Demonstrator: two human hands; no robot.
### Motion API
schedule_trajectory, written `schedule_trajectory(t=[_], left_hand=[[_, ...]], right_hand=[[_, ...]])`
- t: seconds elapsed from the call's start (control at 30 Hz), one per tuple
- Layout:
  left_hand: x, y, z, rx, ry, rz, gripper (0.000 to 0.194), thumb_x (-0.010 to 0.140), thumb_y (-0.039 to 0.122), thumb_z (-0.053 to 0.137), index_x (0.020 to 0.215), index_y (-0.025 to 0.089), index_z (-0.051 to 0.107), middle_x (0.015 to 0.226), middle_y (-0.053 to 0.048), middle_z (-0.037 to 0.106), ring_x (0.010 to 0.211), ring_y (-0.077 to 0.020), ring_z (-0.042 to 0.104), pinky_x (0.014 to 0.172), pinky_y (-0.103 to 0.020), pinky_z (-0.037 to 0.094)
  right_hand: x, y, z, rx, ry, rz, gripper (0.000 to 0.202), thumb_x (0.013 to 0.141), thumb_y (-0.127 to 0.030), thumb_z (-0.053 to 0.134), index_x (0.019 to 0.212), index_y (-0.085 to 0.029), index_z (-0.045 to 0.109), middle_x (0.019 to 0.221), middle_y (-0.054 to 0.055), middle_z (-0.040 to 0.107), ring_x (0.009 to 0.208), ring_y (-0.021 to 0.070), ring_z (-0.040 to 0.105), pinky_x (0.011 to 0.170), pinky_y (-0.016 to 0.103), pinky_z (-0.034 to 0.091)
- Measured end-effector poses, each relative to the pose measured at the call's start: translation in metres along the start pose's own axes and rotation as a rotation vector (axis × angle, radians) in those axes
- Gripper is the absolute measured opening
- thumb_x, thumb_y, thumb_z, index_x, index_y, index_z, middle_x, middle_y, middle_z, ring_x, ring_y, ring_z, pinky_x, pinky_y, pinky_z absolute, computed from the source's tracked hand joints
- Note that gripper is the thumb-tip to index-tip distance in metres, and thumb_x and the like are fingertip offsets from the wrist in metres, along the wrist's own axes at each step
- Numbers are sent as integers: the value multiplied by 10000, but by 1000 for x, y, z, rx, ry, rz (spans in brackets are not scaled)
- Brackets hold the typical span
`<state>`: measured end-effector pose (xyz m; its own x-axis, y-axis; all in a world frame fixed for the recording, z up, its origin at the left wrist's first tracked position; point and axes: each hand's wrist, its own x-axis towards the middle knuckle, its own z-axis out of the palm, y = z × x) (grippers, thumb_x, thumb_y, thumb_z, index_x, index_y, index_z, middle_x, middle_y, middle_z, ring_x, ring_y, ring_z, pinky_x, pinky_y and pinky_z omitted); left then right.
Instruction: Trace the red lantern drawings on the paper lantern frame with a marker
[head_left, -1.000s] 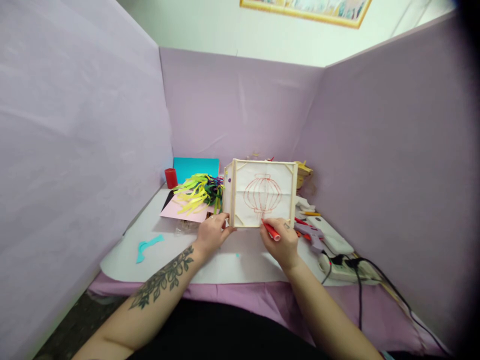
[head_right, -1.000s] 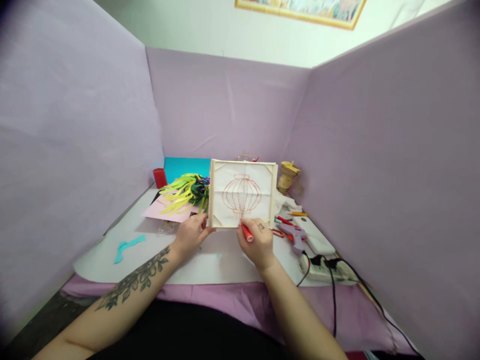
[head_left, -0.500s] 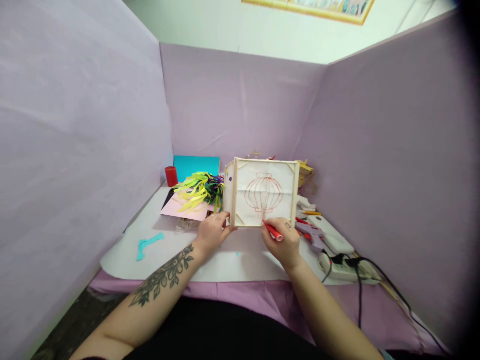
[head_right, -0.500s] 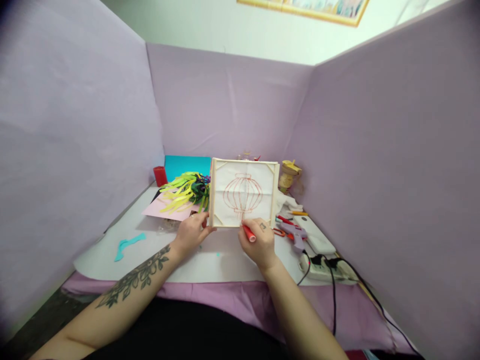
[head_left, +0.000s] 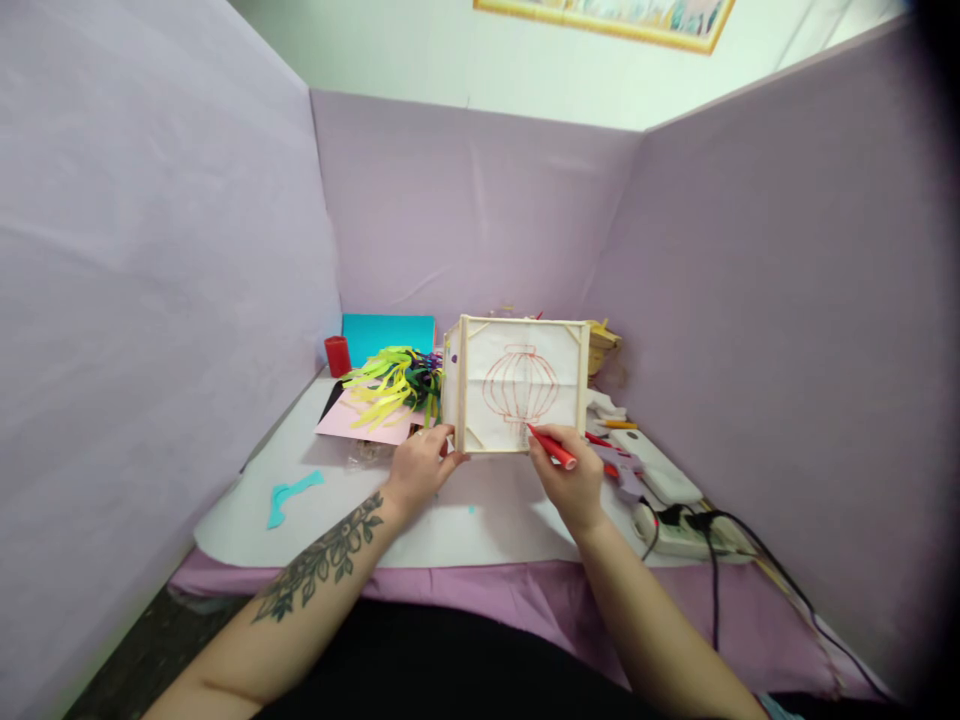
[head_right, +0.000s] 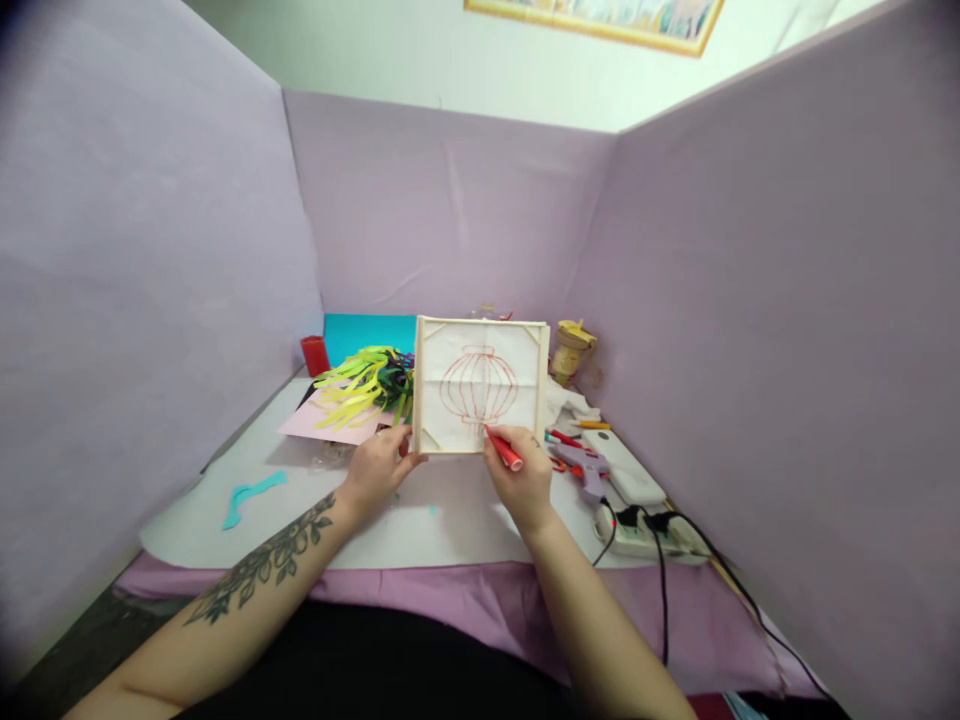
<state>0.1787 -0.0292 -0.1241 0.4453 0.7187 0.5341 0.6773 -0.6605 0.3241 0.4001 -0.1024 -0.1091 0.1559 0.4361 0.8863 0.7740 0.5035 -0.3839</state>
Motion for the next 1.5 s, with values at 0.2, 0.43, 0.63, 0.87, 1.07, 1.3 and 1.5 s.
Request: schedule_trajectory(t=[0.2, 0.43, 0.63, 0.87, 1.07, 1.3, 1.5], left_hand=[[-1, -1, 1, -3, 10, 9, 283, 859, 396, 623, 1030, 176, 576, 762, -21, 650, 754, -197, 622, 698, -304, 456], [-1, -4, 4, -10, 21, 13, 264, 866, 398, 608, 1022, 189, 573, 757, -15, 646, 753, -190, 623, 692, -297, 453], [-2, -4, 4, -9, 21, 15, 273, 865, 402, 612, 1023, 184, 570, 768, -15, 647, 753, -188, 621, 695, -296, 451], [-1, -3, 3, -8, 13, 10, 254, 869, 400, 601, 1006, 188, 575, 754, -14, 640, 751, -189, 619, 688, -296, 448], [-1, -2, 2, -8, 1, 3, 263, 868, 401, 604, 1015, 185, 574, 771, -20, 648, 744, -188, 616, 686, -297, 447], [-1, -2, 1, 0, 1, 7, 264, 867, 401, 607, 1013, 183, 578, 767, -21, 649, 739, -188, 616, 682, -294, 448], [0, -3, 2, 1, 11, 13, 284, 854, 398, 625, 1027, 178, 581, 750, -16, 644, 741, -196, 621, 674, -297, 451]], right_hand=[[0, -1, -2, -23, -20, 21, 37, 818, -200, 616, 852, -199, 630, 771, 27, 667, 697, 164, 635, 677, 293, 523], [2, -1, -4, -8, -72, 19, 31, 817, -194, 605, 837, -196, 628, 754, 20, 662, 682, 159, 634, 665, 288, 516], [3, -1, -5, 5, -53, 42, 67, 833, -214, 607, 891, -194, 634, 801, 36, 676, 719, 167, 643, 680, 291, 517], [1, -1, -7, 13, -68, 39, 50, 813, -192, 603, 854, -193, 632, 767, 21, 663, 694, 154, 630, 666, 278, 502], [1, 1, -7, 8, -126, 34, 36, 810, -202, 594, 817, -194, 628, 735, 15, 650, 660, 149, 613, 643, 277, 488], [0, 1, -9, 6, -146, 38, 26, 805, -191, 598, 807, -194, 623, 722, 9, 639, 648, 143, 605, 635, 268, 475], [3, 3, -13, 30, -124, 46, 24, 795, -182, 609, 793, -200, 626, 723, 4, 654, 647, 143, 618, 628, 260, 487]])
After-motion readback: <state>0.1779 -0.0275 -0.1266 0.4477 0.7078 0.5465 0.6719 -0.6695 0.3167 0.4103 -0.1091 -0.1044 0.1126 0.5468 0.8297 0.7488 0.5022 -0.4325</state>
